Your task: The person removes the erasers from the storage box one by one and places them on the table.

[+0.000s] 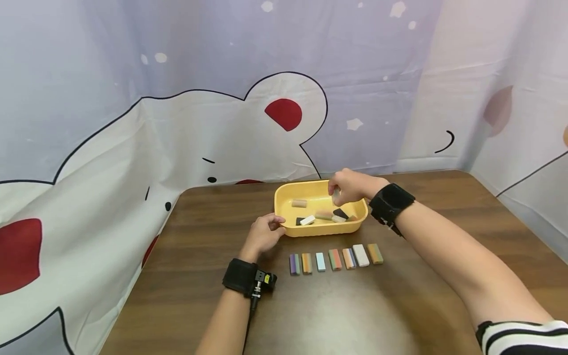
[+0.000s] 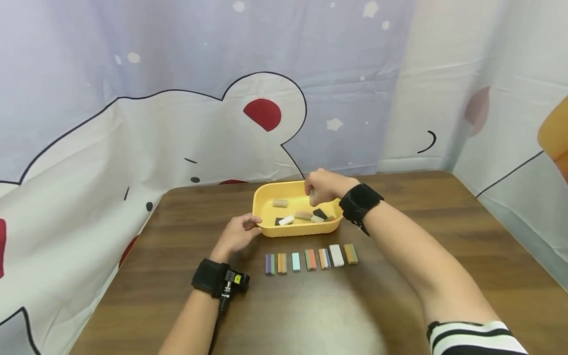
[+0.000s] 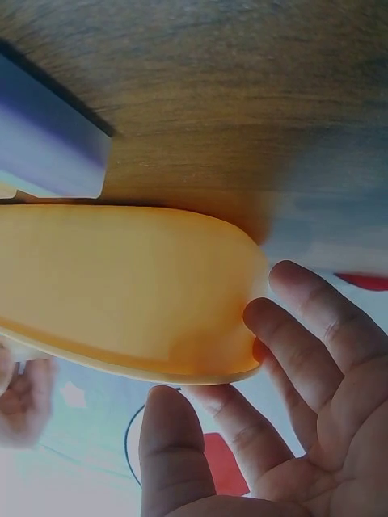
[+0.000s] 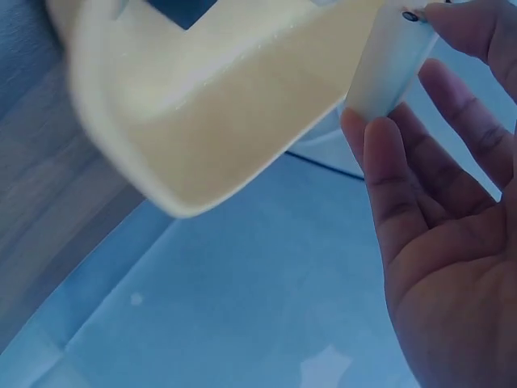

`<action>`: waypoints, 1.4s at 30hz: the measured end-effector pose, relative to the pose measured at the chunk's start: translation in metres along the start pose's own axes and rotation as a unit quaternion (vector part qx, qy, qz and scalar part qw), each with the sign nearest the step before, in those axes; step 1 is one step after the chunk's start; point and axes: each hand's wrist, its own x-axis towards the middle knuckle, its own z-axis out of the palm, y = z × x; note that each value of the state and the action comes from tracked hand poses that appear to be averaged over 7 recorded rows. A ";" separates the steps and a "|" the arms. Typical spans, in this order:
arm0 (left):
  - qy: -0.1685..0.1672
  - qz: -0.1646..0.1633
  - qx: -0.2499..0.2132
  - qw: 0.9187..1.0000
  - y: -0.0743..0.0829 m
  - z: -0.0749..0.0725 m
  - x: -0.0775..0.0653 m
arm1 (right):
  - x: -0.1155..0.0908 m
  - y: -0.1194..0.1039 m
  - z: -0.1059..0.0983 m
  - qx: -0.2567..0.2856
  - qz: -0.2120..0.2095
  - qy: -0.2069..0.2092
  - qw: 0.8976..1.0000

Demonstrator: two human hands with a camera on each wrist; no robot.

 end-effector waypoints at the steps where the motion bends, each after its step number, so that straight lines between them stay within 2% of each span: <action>1: 0.000 0.001 -0.002 1.000 0.000 -0.001 0.000 | -0.005 0.001 -0.001 0.001 0.001 0.005 1.000; 10: -0.001 -0.002 -0.009 1.000 -0.001 -0.005 -0.002 | -0.048 0.010 0.000 0.032 0.020 0.023 0.999; 16: 0.001 -0.005 -0.013 1.000 0.001 -0.010 -0.005 | -0.074 0.013 0.004 0.037 0.000 0.054 0.998; 23: 0.000 -0.018 -0.024 1.000 0.002 -0.016 -0.009 | -0.100 0.015 0.020 0.064 -0.008 0.062 0.996; 34: -0.002 -0.033 -0.014 0.999 0.001 -0.022 -0.014 | -0.125 0.021 0.054 0.102 0.036 0.023 0.994; 42: 0.000 -0.043 -0.015 0.999 -0.002 -0.023 -0.019 | -0.131 0.023 0.069 0.119 0.035 -0.002 0.992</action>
